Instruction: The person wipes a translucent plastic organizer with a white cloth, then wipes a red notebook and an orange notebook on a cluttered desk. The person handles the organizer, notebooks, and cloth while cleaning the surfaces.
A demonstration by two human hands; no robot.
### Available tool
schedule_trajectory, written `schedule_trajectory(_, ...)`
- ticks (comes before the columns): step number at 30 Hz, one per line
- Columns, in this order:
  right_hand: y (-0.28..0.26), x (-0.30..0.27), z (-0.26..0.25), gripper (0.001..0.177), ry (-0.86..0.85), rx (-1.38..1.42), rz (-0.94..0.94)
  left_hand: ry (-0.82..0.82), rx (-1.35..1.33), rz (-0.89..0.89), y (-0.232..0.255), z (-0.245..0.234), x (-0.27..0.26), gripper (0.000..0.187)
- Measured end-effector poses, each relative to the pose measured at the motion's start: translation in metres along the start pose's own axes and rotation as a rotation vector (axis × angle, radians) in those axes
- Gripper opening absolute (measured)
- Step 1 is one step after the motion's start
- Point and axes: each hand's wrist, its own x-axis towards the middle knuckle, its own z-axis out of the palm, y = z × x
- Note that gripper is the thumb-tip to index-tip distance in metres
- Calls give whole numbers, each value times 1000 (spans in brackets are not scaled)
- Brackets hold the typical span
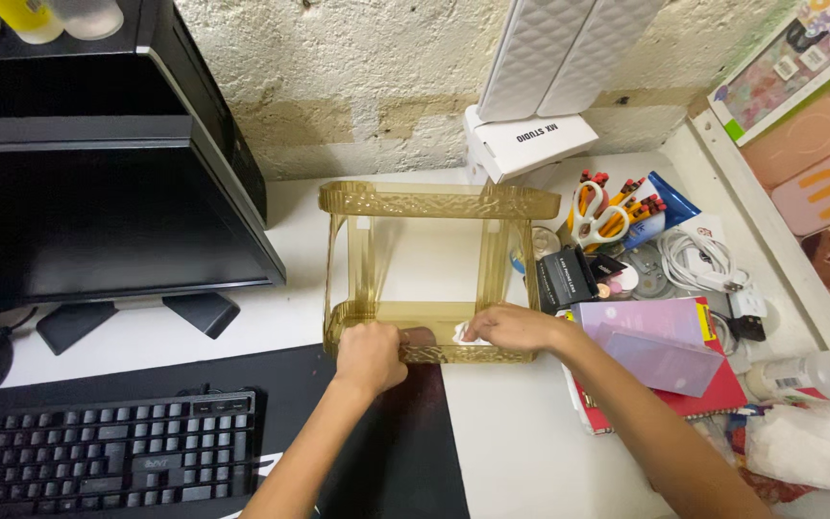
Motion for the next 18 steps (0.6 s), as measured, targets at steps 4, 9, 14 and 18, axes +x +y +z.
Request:
schedule_trajectory(4,-25,-19,-7,49,-17,9,-26,20,2,9,0,2,-1,12)
schedule_trajectory(9,-53,-48,-18,53,-27,2,158,48,-67,36,-1,3,-2,18)
schedule_trajectory(14,-55,-53,-18,53,-45,-54,316,-29,43,5,-1,4,-3,12)
schedule_trajectory(18,-37,-40,-9,52,35,-166,227,62,-46,37,-1,6,-6,24)
